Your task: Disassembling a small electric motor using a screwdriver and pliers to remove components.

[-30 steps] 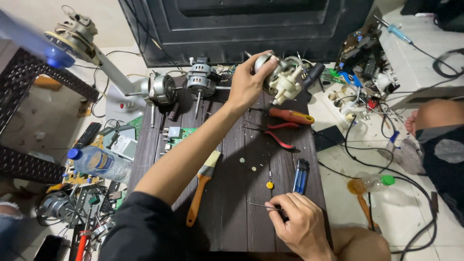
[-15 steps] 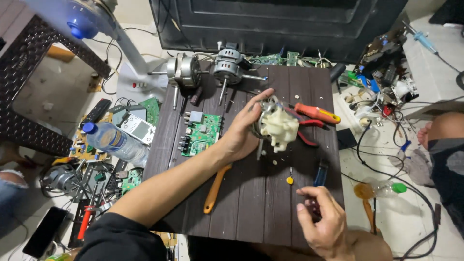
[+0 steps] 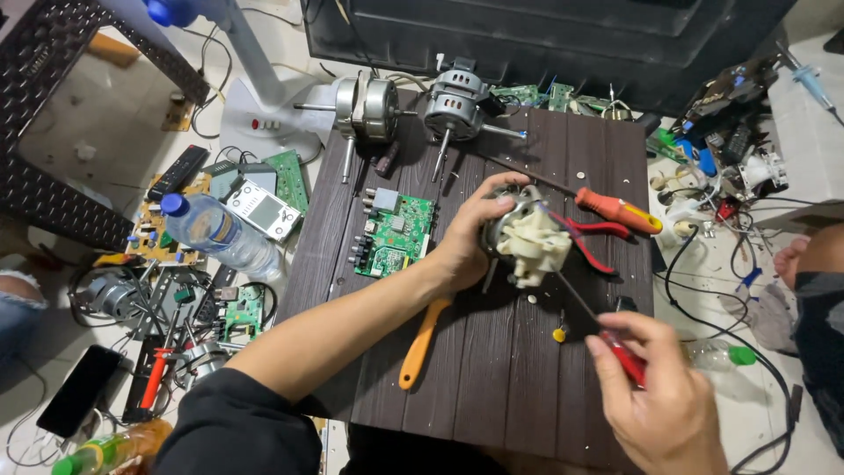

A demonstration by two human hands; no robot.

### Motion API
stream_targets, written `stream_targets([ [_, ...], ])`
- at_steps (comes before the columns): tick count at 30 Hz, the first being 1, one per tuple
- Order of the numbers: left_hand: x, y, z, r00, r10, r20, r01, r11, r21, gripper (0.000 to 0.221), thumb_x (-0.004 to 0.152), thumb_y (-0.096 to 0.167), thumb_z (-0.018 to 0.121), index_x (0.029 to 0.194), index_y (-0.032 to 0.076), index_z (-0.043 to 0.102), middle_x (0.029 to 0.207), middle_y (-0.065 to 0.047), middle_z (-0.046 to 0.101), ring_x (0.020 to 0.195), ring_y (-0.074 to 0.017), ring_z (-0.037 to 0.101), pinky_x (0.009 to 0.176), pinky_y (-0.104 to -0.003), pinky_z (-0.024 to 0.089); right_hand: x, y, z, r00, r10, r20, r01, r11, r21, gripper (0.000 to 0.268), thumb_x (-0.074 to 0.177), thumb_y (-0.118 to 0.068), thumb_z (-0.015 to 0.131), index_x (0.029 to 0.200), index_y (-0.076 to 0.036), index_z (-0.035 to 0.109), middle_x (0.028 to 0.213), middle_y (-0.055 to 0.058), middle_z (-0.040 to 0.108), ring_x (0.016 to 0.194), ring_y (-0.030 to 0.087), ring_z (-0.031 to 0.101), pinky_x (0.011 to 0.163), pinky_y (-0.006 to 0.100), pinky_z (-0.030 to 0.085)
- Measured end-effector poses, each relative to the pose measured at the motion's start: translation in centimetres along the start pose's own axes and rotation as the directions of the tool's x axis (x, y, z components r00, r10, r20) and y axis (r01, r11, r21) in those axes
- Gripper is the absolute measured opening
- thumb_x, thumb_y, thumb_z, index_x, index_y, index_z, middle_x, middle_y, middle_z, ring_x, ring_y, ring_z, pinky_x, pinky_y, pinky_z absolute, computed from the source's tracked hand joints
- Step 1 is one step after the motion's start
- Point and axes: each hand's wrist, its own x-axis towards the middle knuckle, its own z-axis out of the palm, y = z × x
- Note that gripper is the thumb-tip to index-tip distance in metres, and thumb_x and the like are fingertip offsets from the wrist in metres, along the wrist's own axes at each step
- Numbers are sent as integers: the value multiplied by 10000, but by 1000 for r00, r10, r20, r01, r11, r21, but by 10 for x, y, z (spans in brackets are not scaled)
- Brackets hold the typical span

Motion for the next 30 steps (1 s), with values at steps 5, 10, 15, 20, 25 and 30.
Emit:
stream_targets([
  [5, -6, 5, -3, 995, -45, 87, 52, 995, -86, 516, 891, 278, 579, 1386, 157, 497, 1173, -156, 594, 1050, -296, 621, 905, -438, 502, 10, -23, -20, 987, -44, -156, 45, 999, 4, 255, 857, 70, 801, 1098, 92, 721, 875, 147, 739, 572, 164, 609, 559, 285, 482],
  [10, -9, 10, 5, 988, -4, 154, 10, 999, -38, 494, 934, 284, 575, 1392, 139, 462, 1097, -171, 631, 1010, -307, 669, 908, -445, 533, 28, -40, -25, 974, -125, -189, 127, 992, 1, 230, 853, 98, 813, 1076, 68, 768, 728, 104, 655, 506, 152, 451, 482, 292, 361],
  [15, -12, 11, 10, 992, 42, 122, -44, 999, 18, 437, 966, 225, 580, 1373, 91, 492, 1139, -153, 619, 1012, -240, 638, 885, -376, 528, 37, -45, -21, 967, -185, -177, 190, 982, 12, 203, 890, 49, 798, 1092, 41, 774, 701, 82, 629, 492, 134, 424, 445, 283, 318],
  [20, -11, 7, 6, 993, 52, 103, -58, 997, 48, 423, 960, 230, 593, 1360, 111, 524, 1093, -123, 612, 968, -210, 616, 830, -339, 505, 43, -49, -19, 966, -200, -162, 202, 979, 0, 187, 906, 51, 789, 1092, 53, 769, 708, 91, 625, 508, 156, 445, 473, 295, 342],
  [25, -8, 6, 4, 995, 59, 81, -63, 997, 47, 411, 958, 216, 594, 1348, 103, 530, 1132, -115, 574, 991, -210, 595, 844, -340, 500, 50, -51, -21, 965, -215, -149, 214, 977, -18, 171, 911, 51, 795, 1081, 55, 778, 692, 93, 623, 511, 165, 463, 470, 305, 348],
  [30, -6, 3, 4, 997, 66, 49, -71, 991, 118, 415, 957, 255, 628, 1331, 104, 532, 1150, -119, 596, 1003, -212, 594, 863, -340, 501, 64, -60, -35, 981, -183, -66, 176, 979, -106, 213, 890, 16, 801, 1098, 59, 788, 777, 134, 742, 496, 180, 596, 463, 324, 439],
])
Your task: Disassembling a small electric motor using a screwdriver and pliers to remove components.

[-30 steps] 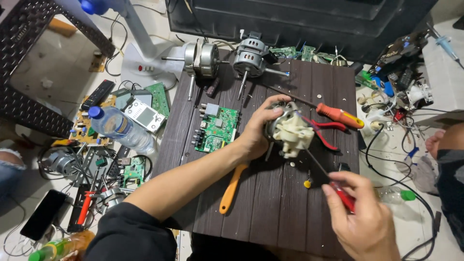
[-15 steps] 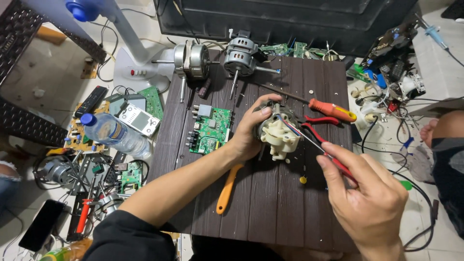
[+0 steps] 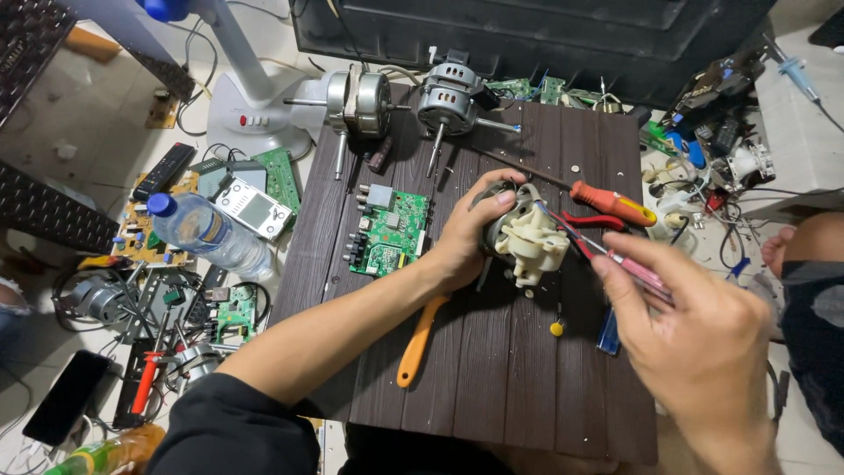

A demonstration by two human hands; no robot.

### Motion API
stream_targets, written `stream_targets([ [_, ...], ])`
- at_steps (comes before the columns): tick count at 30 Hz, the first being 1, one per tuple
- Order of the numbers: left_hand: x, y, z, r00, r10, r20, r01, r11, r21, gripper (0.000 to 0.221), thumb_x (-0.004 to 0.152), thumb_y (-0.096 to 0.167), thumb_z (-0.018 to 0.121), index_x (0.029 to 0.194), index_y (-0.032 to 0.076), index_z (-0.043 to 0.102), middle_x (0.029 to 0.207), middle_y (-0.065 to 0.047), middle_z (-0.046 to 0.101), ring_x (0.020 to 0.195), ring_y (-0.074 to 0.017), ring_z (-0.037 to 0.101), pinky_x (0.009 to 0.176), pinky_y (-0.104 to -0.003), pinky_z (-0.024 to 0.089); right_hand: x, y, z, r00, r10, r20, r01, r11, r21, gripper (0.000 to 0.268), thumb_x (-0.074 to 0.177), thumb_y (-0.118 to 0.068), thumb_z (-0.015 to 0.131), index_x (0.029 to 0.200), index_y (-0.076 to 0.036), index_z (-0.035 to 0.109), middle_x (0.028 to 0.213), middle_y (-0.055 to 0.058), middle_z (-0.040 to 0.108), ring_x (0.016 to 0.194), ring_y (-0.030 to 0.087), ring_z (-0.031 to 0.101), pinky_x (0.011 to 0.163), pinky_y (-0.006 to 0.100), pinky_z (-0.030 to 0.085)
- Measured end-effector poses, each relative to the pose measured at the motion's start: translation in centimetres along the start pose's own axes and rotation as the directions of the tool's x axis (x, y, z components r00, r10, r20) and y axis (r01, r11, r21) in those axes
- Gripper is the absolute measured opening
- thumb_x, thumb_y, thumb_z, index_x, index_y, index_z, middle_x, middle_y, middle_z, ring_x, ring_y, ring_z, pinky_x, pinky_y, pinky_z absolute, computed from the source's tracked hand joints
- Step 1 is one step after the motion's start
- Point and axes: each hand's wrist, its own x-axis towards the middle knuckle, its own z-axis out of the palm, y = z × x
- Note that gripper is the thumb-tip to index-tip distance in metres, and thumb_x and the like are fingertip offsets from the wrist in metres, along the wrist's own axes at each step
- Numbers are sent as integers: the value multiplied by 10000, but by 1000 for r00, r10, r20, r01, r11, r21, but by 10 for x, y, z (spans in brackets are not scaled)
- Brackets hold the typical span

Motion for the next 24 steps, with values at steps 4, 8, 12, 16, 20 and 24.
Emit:
stream_targets([
  [4, 0, -1, 1, 1000, 0, -18, -1, 1000, -25, 366, 974, 221, 603, 1314, 100, 541, 1186, -134, 611, 1027, -215, 594, 885, -337, 505, 15, 12, -5, 987, 94, 130, -59, 967, -249, 253, 981, -259, 745, 1183, -106, 756, 592, 112, 682, 406, 327, 606, 436, 466, 459],
  [8, 1, -1, 1, 1000, -17, -6, 17, 999, -50, 348, 985, 198, 592, 1310, 97, 524, 1195, -147, 602, 1021, -217, 604, 858, -336, 523, 27, 26, -7, 957, 133, 259, 3, 886, -464, 241, 1045, -363, 666, 991, -130, 699, 522, 63, 647, 437, 297, 622, 492, 419, 497],
  [12, 4, -3, -1, 999, -31, -12, 31, 999, -36, 353, 965, 203, 596, 1294, 100, 524, 1207, -166, 583, 1031, -245, 596, 851, -357, 523, 32, 33, -7, 944, -117, 308, 224, 912, -342, 139, 964, -226, 718, 1022, -103, 687, 654, 53, 695, 481, 236, 641, 509, 380, 491],
  [16, 3, -5, -2, 1000, -13, -17, 13, 999, -45, 340, 965, 189, 592, 1287, 94, 537, 1176, -141, 601, 1004, -216, 597, 837, -330, 519, 29, 42, -7, 902, -278, 330, 400, 825, -398, 113, 990, -215, 682, 984, -125, 615, 718, 5, 659, 581, 213, 639, 562, 363, 492],
  [20, 2, -4, 1, 1000, -7, -31, 5, 999, -46, 296, 978, 169, 583, 1262, 91, 553, 1174, -128, 607, 1010, -201, 591, 849, -320, 509, 34, 33, -13, 787, -482, 386, 615, 664, -426, 134, 975, -222, 654, 909, -134, 577, 783, 5, 570, 685, 184, 572, 662, 341, 486],
  [24, 3, -6, -1, 999, -12, -38, 9, 998, -62, 323, 966, 190, 585, 1275, 103, 554, 1198, -145, 609, 1047, -234, 589, 883, -354, 508, 35, 35, -16, 795, -477, 375, 590, 468, -658, 253, 1067, -412, 609, 1019, -164, 614, 729, -42, 554, 614, 107, 553, 560, 252, 443],
])
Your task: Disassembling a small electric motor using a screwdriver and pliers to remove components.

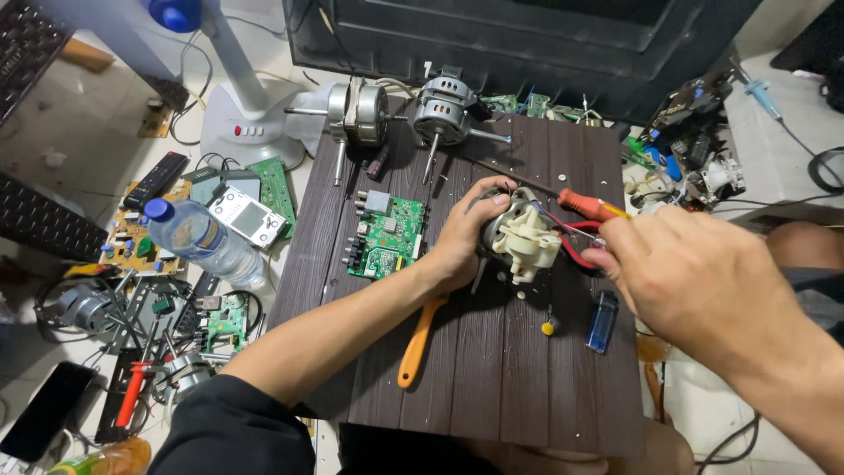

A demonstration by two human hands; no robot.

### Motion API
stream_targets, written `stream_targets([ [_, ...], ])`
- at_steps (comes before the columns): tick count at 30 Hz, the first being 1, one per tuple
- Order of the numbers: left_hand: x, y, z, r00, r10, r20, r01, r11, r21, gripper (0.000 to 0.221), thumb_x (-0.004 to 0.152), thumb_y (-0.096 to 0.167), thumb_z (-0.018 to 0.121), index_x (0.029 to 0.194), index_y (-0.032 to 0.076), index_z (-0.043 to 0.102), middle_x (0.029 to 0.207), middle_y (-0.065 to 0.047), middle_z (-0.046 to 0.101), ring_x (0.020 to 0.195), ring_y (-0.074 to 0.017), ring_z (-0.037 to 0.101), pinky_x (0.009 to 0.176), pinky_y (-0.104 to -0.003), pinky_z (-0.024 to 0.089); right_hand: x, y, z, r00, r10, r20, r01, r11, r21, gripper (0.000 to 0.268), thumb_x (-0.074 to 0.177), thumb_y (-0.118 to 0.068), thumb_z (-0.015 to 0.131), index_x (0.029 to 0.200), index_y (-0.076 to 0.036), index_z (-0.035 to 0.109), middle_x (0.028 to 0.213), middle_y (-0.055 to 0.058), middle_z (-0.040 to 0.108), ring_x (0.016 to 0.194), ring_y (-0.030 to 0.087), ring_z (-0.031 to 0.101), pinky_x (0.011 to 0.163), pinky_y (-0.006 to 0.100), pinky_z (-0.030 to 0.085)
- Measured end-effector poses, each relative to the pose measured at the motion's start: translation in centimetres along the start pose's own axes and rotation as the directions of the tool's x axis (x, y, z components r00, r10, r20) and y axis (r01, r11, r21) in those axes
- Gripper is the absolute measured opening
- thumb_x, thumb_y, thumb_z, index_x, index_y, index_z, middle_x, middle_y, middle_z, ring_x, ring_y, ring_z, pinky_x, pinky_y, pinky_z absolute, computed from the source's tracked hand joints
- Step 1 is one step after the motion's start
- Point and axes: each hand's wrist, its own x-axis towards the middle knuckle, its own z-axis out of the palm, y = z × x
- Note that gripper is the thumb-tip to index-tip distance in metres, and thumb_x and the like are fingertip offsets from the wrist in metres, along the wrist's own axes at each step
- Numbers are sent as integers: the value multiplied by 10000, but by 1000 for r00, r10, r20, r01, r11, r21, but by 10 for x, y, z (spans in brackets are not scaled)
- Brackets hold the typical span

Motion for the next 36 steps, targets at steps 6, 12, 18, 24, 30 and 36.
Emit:
stream_targets([
  [6, -2, 2, 6, 1000, 5, -23, -5, 1000, 17, 323, 965, 195, 595, 1270, 94, 566, 1196, -132, 620, 1059, -216, 586, 899, -341, 497, -7, -4, 2, 989, 115, 96, -129, 979, 156, 211, 1072, -317, 592, 1062, -108, 622, 565, -39, 604, 407, 128, 574, 383, 299, 408],
  [12, -1, 3, 7, 1000, 2, -13, -3, 1000, -11, 326, 963, 182, 614, 1269, 86, 562, 1224, -146, 601, 1074, -229, 590, 900, -356, 514, -4, -1, 1, 997, 61, -52, -26, 859, 512, 316, 771, -15, 694, 1066, -111, 635, 867, 37, 601, 754, 248, 601, 705, 388, 493],
  [18, -4, 3, 7, 999, -13, -30, 13, 1000, -1, 352, 960, 201, 605, 1290, 88, 557, 1245, -159, 599, 1083, -234, 590, 909, -358, 514, -12, -13, 3, 928, 324, 186, -322, 946, -45, 483, 1059, -680, 519, 1118, -206, 596, 526, -20, 634, 414, 222, 628, 424, 331, 471],
  [24, -3, 2, 5, 999, -19, -31, 19, 1000, -4, 353, 954, 198, 614, 1287, 89, 570, 1234, -151, 611, 1085, -230, 587, 918, -357, 507, -5, -11, -1, 978, 206, 27, -185, 803, 567, 325, 786, -82, 798, 1102, -152, 767, 873, 29, 566, 610, 153, 522, 557, 308, 465],
  [30, -2, -1, 4, 999, -6, -45, 6, 1000, 11, 354, 942, 197, 626, 1281, 103, 589, 1223, -144, 617, 1074, -240, 593, 914, -353, 501, -5, -21, 1, 894, 422, 153, -443, 883, 153, 434, 1114, -535, 601, 1164, -108, 663, 514, -2, 639, 392, 215, 619, 415, 323, 464],
  [36, 0, 2, 5, 1000, -11, -27, 11, 1000, 12, 375, 949, 192, 618, 1305, 86, 564, 1263, -163, 605, 1089, -252, 604, 924, -364, 519, -1, -10, -3, 964, 266, 20, -212, 717, 664, 207, 823, 4, 727, 1020, -44, 682, 948, 83, 645, 798, 243, 611, 726, 371, 509],
])
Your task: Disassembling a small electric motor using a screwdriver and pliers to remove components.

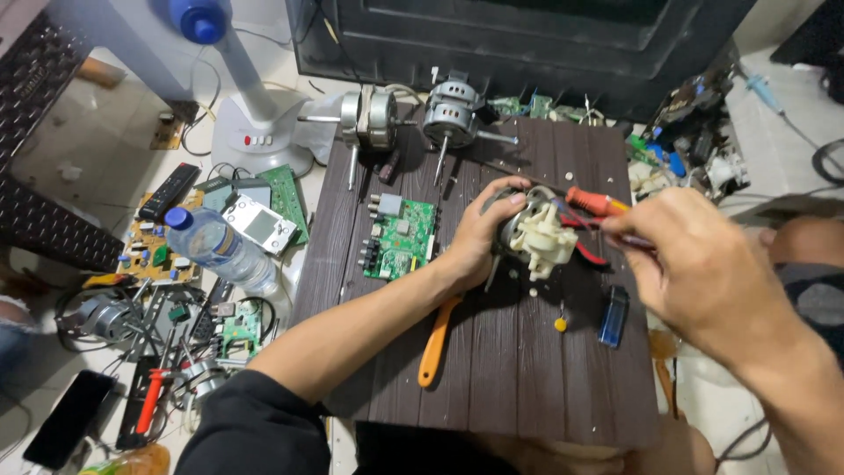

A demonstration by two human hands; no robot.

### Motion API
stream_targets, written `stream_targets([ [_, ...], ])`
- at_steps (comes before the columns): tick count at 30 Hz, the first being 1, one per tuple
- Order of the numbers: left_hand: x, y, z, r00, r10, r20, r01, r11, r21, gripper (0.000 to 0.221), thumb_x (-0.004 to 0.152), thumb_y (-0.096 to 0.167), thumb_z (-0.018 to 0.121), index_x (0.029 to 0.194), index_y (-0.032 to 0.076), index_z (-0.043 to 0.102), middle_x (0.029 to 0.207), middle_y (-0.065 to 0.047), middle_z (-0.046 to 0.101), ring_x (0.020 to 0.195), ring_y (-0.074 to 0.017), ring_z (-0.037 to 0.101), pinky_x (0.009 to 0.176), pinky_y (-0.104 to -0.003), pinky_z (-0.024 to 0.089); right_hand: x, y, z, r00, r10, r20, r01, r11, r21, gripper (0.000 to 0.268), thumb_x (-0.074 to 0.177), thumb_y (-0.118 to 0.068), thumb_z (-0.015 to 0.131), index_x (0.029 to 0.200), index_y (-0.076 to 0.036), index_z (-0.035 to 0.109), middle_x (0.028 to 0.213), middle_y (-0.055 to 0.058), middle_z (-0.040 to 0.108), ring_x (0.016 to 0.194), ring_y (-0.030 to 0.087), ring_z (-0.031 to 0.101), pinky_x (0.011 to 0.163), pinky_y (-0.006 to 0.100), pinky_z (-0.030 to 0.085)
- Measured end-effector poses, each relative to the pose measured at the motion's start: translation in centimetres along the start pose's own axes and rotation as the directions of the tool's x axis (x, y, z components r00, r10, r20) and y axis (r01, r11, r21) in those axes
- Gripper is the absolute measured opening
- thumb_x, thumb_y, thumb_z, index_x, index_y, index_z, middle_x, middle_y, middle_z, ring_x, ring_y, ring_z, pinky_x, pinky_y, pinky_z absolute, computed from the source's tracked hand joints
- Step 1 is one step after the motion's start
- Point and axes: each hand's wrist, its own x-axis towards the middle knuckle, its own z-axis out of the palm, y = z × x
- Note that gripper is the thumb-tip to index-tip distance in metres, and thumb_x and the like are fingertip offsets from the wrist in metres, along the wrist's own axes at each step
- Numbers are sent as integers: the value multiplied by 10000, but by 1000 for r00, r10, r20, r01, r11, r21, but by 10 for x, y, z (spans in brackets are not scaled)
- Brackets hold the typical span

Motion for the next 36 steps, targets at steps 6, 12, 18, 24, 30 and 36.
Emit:
stream_targets([
  [6, 2, -2, -2, 1000, 2, -4, -3, 1000, -29, 372, 944, 188, 617, 1297, 84, 564, 1183, -149, 619, 1025, -230, 601, 880, -347, 516, -23, 14, 19, 990, 135, -47, -134, 772, -622, 344, 1160, -489, 634, 959, -211, 659, 569, -12, 619, 434, 215, 579, 458, 333, 432],
  [12, 2, -1, 0, 1000, -4, -17, 5, 999, 38, 422, 922, 229, 614, 1314, 84, 554, 1215, -153, 604, 1048, -243, 588, 900, -370, 505, -14, 5, 13, 996, -21, -84, 3, 978, -211, 229, 869, -83, 764, 1089, -96, 700, 933, 71, 571, 825, 240, 601, 725, 372, 505],
  [18, 1, -3, -3, 1000, 1, -13, -1, 1000, 9, 394, 946, 206, 608, 1314, 75, 558, 1188, -142, 624, 1028, -223, 611, 901, -347, 514, -26, 13, 25, 991, 110, -79, -134, 875, -464, 231, 1116, -297, 721, 959, -145, 647, 598, -12, 621, 429, 218, 542, 468, 358, 412],
  [24, 1, -2, -1, 1000, -9, -13, 9, 1000, 15, 382, 949, 196, 617, 1311, 88, 567, 1204, -145, 637, 1043, -228, 613, 904, -352, 513, -13, -4, 13, 989, 64, -135, -70, 997, -35, 325, 906, -103, 816, 1221, -70, 741, 955, 89, 597, 627, 185, 558, 535, 326, 450],
  [30, 0, -1, -1, 1000, -24, -9, 24, 1000, 3, 392, 953, 216, 616, 1322, 98, 560, 1210, -148, 624, 1047, -233, 601, 896, -356, 508, -17, -4, 12, 990, 110, -89, -125, 977, -175, 111, 978, -101, 760, 1060, -43, 714, 855, 41, 704, 516, 210, 570, 498, 364, 430],
  [36, -1, -1, -1, 1000, -20, -18, 20, 1000, -1, 390, 950, 212, 615, 1319, 98, 564, 1200, -144, 627, 1047, -229, 601, 897, -349, 509, -22, 1, 19, 966, 239, -95, -255, 850, -461, 753, 951, -704, 671, 1317, -47, 648, 817, 77, 738, 519, 257, 688, 459, 371, 531],
])
